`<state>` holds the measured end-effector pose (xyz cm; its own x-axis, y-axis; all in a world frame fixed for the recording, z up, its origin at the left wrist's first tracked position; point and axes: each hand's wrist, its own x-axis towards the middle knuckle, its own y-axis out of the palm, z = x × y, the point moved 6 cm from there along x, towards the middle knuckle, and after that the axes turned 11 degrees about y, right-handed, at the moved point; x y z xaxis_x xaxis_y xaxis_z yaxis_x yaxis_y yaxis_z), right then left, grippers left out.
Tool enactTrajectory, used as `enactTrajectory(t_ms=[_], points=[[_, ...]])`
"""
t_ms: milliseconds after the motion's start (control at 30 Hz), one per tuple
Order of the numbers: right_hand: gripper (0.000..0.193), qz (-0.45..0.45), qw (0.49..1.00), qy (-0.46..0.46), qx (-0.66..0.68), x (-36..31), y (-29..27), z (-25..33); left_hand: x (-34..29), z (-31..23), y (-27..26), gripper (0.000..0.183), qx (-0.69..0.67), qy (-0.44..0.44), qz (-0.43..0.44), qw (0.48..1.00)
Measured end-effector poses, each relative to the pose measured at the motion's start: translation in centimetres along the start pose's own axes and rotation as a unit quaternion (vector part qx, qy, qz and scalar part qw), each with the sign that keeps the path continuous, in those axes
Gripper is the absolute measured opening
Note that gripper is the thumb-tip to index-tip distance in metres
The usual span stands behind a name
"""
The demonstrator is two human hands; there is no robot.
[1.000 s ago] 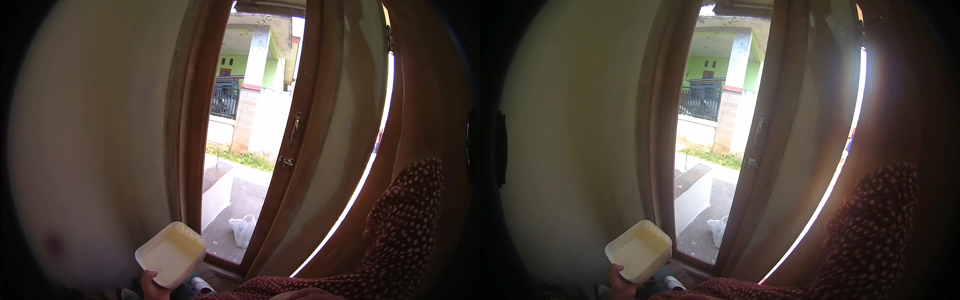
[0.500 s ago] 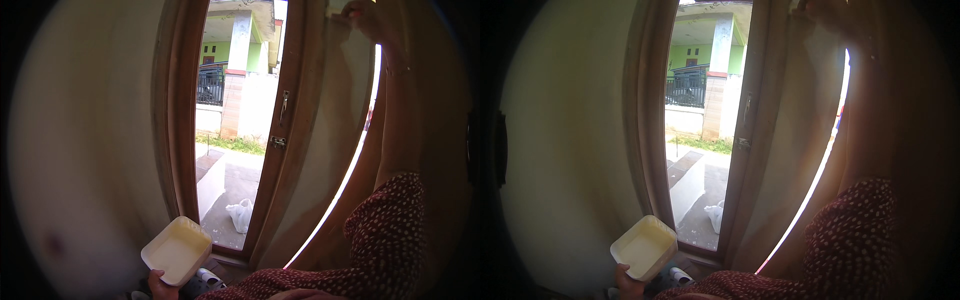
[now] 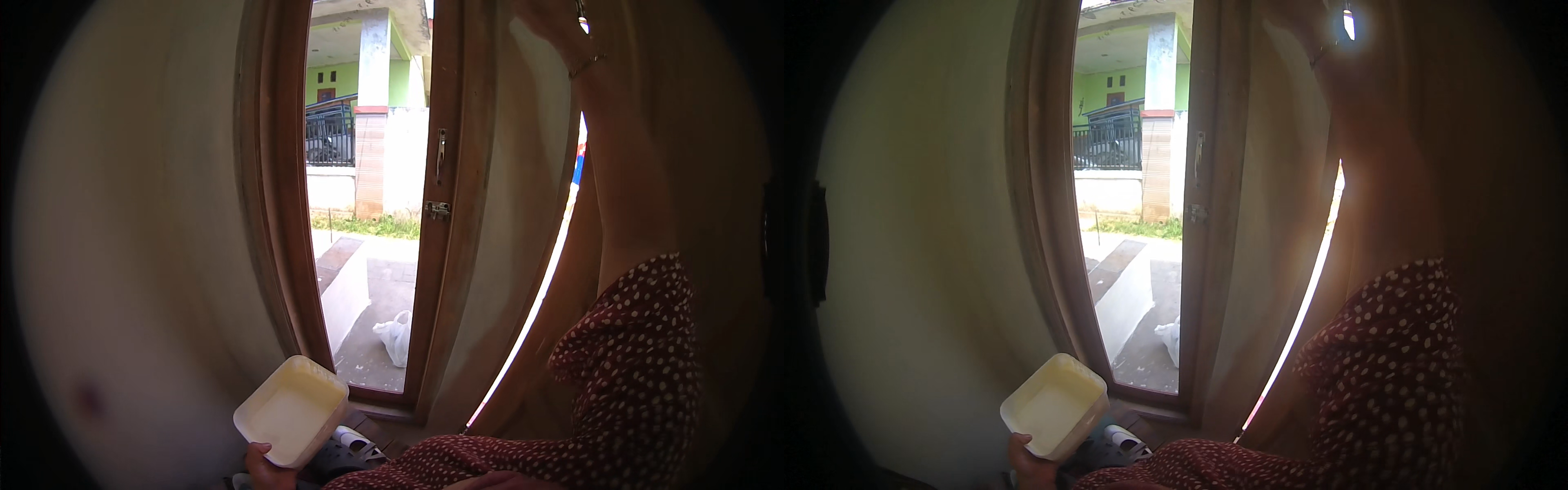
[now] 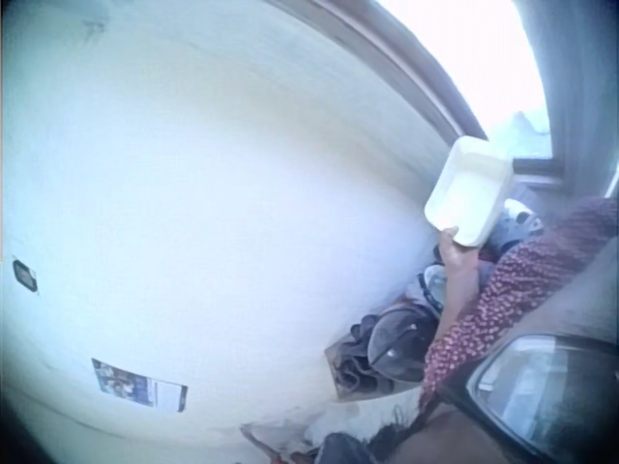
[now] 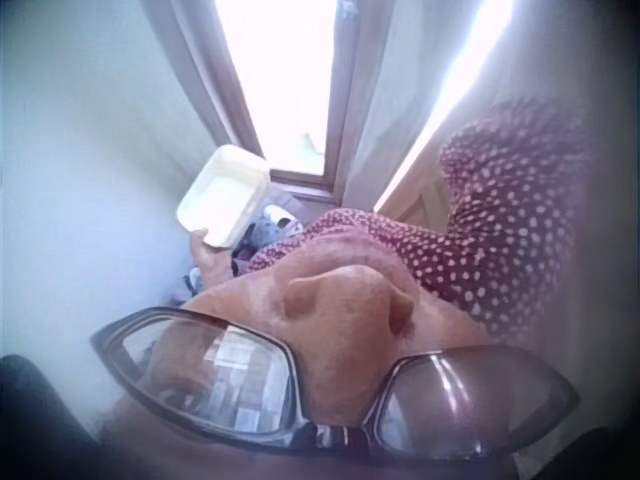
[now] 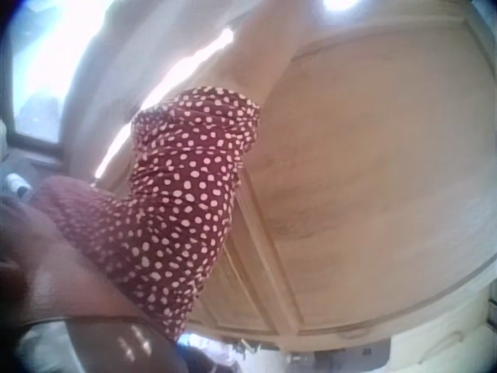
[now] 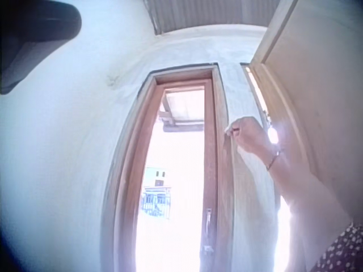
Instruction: The person dips a paint brush into a container of paint and applies the paint onto the doorframe.
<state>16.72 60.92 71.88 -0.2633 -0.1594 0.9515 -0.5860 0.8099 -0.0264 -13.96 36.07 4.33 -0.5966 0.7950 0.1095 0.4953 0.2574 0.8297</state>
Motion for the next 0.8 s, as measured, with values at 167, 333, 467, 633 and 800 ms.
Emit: enactTrajectory(t_ms=[167,333,467,633,800], points=[[0.014,0.139,0.987,0.072,0.037,-13.9,-0.1,4.8,-1.1,-1.4,0.4,0.077,-0.008,0.035,-0.025,0.999],[0.022,0.245,0.933,0.215,0.153,-17.7,-3.5,6.8,-1.7,-2.3,0.6,0.077,0.006,0.027,-0.037,0.999],[0.010,0.082,0.966,0.073,0.232,-8.3,-7.3,4.8,-2.1,-2.3,1.1,0.077,0.004,0.003,0.004,1.000],[0.009,-0.085,0.987,0.067,0.117,-0.5,-6.9,3.3,-6.1,-3.6,-4.9,0.079,0.008,-0.001,-0.049,0.999],[0.006,0.042,0.997,0.067,-0.011,-3.1,-10.3,6.7,-11.9,-6.2,-6.3,0.081,0.016,0.002,-0.033,0.999]])
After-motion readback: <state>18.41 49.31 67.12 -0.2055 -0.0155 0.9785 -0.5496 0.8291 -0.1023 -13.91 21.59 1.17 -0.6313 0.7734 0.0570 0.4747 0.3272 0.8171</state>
